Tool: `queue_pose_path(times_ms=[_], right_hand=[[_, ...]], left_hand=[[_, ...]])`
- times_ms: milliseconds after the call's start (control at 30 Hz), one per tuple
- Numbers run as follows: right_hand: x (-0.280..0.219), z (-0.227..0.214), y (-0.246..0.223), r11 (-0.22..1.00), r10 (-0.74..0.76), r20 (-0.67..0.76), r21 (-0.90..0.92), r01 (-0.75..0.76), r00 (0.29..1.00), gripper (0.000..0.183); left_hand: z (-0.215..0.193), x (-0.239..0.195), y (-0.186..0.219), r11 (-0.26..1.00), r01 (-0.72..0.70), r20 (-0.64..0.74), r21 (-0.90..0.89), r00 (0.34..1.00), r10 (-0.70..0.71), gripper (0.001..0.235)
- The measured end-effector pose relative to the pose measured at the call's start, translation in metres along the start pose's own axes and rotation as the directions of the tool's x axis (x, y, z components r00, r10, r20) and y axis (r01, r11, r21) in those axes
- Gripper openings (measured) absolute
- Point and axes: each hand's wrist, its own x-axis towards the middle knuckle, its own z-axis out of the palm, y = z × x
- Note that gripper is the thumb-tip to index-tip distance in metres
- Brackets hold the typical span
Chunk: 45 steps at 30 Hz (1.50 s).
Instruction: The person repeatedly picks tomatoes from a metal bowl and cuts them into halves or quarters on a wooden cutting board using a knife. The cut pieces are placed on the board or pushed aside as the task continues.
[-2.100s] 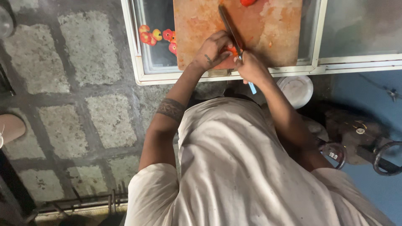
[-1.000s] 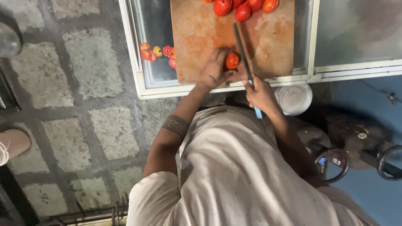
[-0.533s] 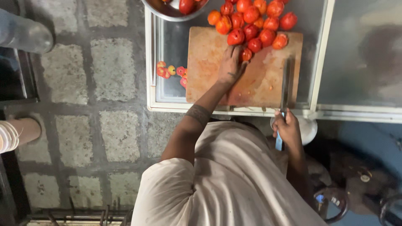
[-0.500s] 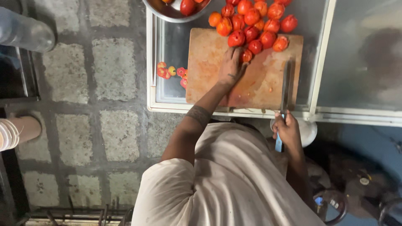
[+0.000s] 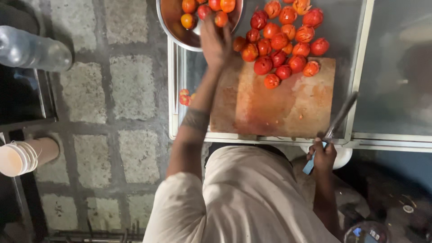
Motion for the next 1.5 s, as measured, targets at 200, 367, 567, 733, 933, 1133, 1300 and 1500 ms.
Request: queue_pose_path(times_ms=[200,367,567,733,933,1133,1300,1500], right_hand=[[-0.048,0.049,-0.010,0.998,0.057,-0.085,0.023,-0.055,0.995,0.016],[-0.088,0.070,0.017,0.980,0.188,-0.128,0.096,-0.176,0.974,0.010],[-0.111,0.068,0.028,0.978,0.168,-0.143,0.146,-0.147,0.975,0.011],[-0.100,0.061,0.033,0.959,0.194,-0.160,0.237,-0.153,0.968,0.014],[-0.080,0.064,0.015,0.998,0.003,0.072,0.056,-0.007,0.997,0.011],[-0.040,0.049,0.004,0.963,-0.021,0.447,-0.233,0.139,0.894,0.016],[-0.043,0.046,-0.040,0.826,0.047,0.515,-0.501,0.256,0.856,0.022],[-0.045,0.055,-0.041,0.707,0.041,0.569,-0.597,0.378,0.822,0.031]], left_hand=[[0.068,0.100,-0.168,0.831,0.213,0.430,0.513,0.774,-0.464,0.056],[0.095,0.113,-0.198,0.779,0.070,0.586,0.623,0.619,-0.524,0.044],[0.056,0.135,-0.162,0.881,0.299,0.547,0.367,0.696,-0.465,0.073],[-0.003,0.102,-0.114,0.591,0.646,0.626,-0.483,0.727,-0.282,0.050],[-0.095,-0.076,0.045,0.585,0.623,0.723,-0.520,0.686,-0.088,0.053],[-0.115,-0.172,0.120,0.707,0.406,0.666,-0.580,0.735,0.125,0.044],[-0.113,-0.181,0.146,0.958,0.211,0.763,-0.196,0.647,0.014,0.055],[-0.121,-0.167,0.156,0.984,0.024,0.781,-0.175,0.612,0.124,0.053]])
